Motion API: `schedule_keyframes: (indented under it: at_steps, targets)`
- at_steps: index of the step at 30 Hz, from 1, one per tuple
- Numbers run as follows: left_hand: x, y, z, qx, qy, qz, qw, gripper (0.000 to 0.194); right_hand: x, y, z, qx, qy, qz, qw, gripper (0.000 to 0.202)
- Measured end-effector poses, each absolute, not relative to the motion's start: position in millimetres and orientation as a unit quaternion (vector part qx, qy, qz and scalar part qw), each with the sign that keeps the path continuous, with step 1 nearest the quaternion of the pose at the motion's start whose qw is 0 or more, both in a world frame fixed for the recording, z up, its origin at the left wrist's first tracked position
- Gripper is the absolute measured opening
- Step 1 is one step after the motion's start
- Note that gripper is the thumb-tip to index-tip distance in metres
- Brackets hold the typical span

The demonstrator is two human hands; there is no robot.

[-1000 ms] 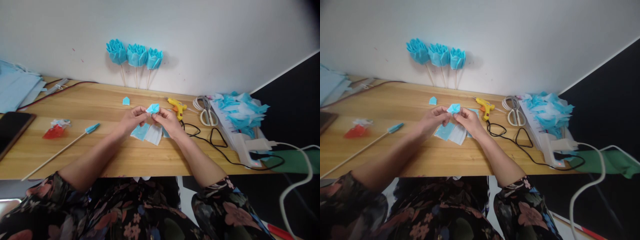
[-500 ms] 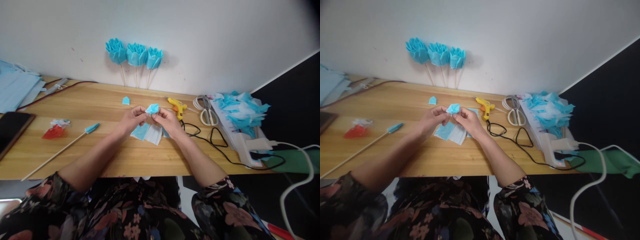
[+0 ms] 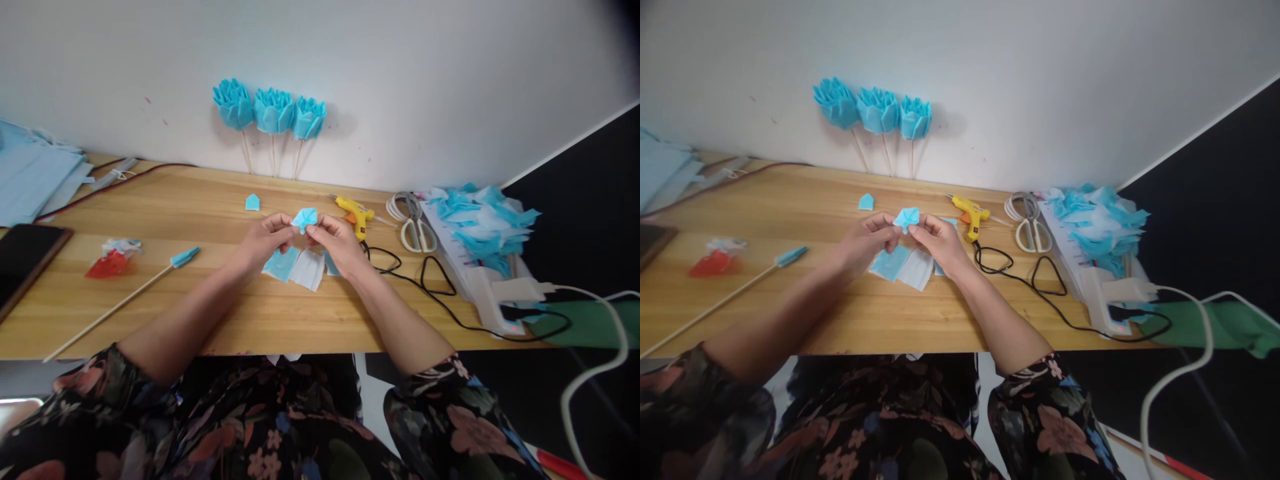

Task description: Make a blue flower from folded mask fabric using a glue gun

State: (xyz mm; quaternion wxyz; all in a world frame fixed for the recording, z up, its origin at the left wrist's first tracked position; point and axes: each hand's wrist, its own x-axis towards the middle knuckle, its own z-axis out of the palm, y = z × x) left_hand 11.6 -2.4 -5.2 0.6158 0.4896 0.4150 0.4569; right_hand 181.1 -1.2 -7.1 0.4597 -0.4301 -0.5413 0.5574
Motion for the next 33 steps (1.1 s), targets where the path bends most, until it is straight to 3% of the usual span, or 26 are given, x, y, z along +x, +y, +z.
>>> schedule_keyframes:
  at_steps: [17,23,28,33]
  targets:
    - [13.1,-9.0,1.7,0.514,0.401,0.43,0.625,0.012,183.3,-1.1,-8.1,-0.423,-0.55,0.545,0.471,0.016]
    - [9.9,-2.3,-4.3,0.456,0.391,0.462,0.653,0.01,188.9,1.9,-8.8,-0.394,-0.534,0.608,0.436,0.023]
    - [8.1,1.8,-3.8,0.41,0.39,0.49,0.663,0.011,190.6,4.4,-12.3,-0.392,-0.515,0.632,0.426,0.043]
    - [10.1,1.0,-7.9,0.415,0.394,0.491,0.657,0.015,189.5,5.2,-12.2,-0.417,-0.52,0.605,0.436,0.034]
